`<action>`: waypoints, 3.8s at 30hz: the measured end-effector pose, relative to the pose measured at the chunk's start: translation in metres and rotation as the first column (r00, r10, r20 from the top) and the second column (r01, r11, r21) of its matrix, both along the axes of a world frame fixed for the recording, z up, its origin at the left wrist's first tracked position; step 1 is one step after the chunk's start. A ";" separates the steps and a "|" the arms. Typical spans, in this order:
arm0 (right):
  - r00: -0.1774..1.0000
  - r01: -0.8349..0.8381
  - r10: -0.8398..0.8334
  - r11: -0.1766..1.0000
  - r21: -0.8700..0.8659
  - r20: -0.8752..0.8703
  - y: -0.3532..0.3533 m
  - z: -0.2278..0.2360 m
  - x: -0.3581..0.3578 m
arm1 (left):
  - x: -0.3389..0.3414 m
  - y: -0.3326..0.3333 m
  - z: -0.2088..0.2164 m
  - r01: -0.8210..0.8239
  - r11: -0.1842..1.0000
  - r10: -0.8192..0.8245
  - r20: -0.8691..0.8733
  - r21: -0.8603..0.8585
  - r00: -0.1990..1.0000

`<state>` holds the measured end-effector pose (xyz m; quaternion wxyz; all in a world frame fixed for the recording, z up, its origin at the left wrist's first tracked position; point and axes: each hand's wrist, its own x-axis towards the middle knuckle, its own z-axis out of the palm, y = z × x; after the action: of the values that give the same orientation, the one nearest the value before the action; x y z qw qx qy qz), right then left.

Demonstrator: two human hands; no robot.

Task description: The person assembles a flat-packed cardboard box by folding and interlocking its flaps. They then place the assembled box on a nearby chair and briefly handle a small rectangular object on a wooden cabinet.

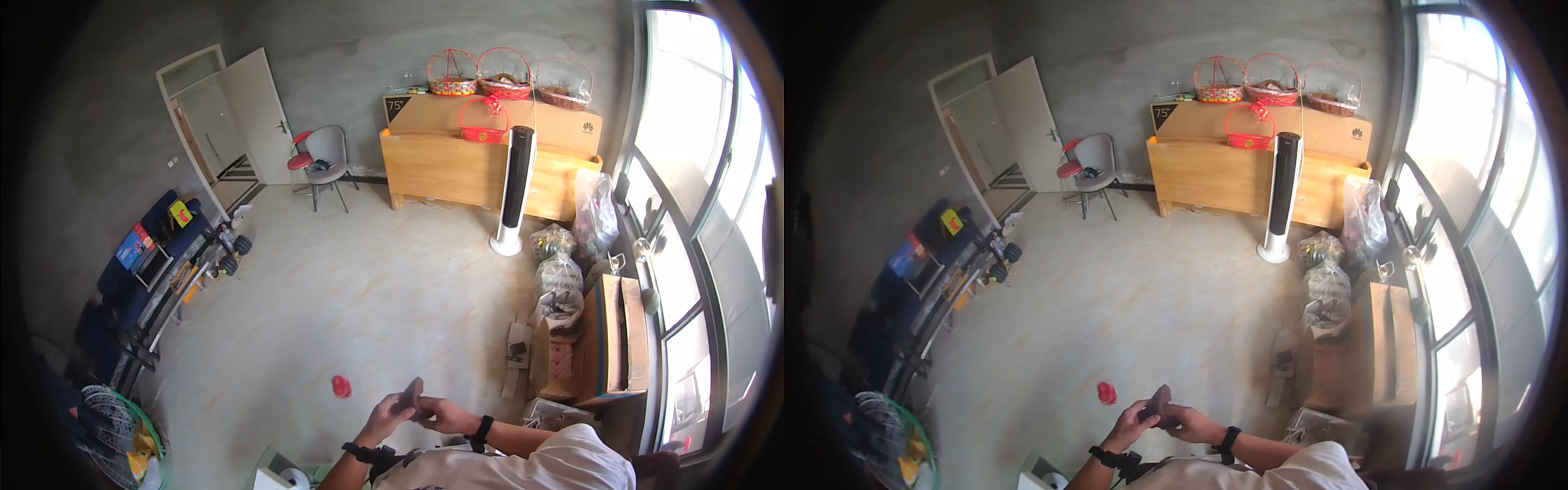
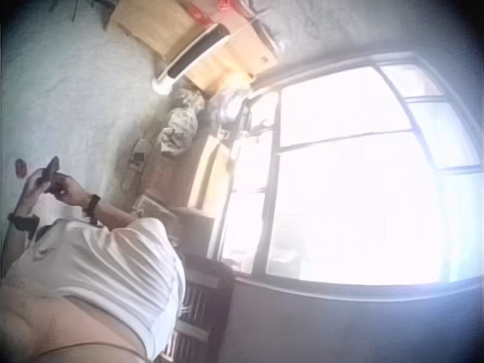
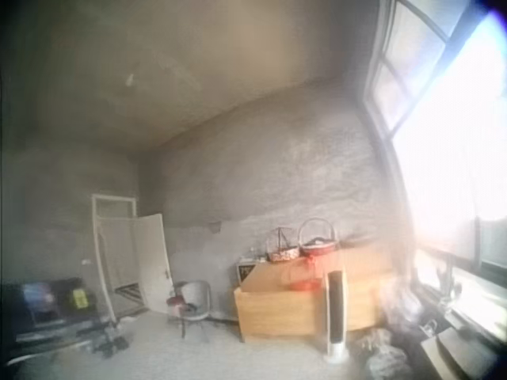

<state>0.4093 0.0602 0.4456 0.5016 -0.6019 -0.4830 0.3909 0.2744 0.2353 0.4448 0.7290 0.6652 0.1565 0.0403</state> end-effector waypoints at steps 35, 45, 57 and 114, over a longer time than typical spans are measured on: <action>0.898 0.382 -0.403 0.913 0.142 0.178 0.390 0.018 0.539 | 0.552 0.376 -0.003 -0.063 0.856 0.013 0.100 0.513 0.995; 0.991 0.135 -0.135 0.989 0.062 0.001 0.586 -0.004 0.616 | 0.574 0.510 -0.002 -0.404 0.729 0.461 0.041 0.552 0.887; 0.868 0.493 -0.489 0.869 0.028 -0.087 0.720 -0.009 0.752 | 0.757 0.681 0.006 -0.213 0.881 0.189 0.099 0.423 0.977; -0.450 0.825 -0.571 0.027 0.564 0.686 0.902 0.125 1.607 | 1.701 0.900 0.087 -0.324 0.672 -0.428 0.707 0.666 0.564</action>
<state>2.0166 0.9618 0.5708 0.2041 -0.8980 -0.0367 -0.3880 1.9752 1.1350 0.5314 0.3795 0.8039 -0.2547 0.3807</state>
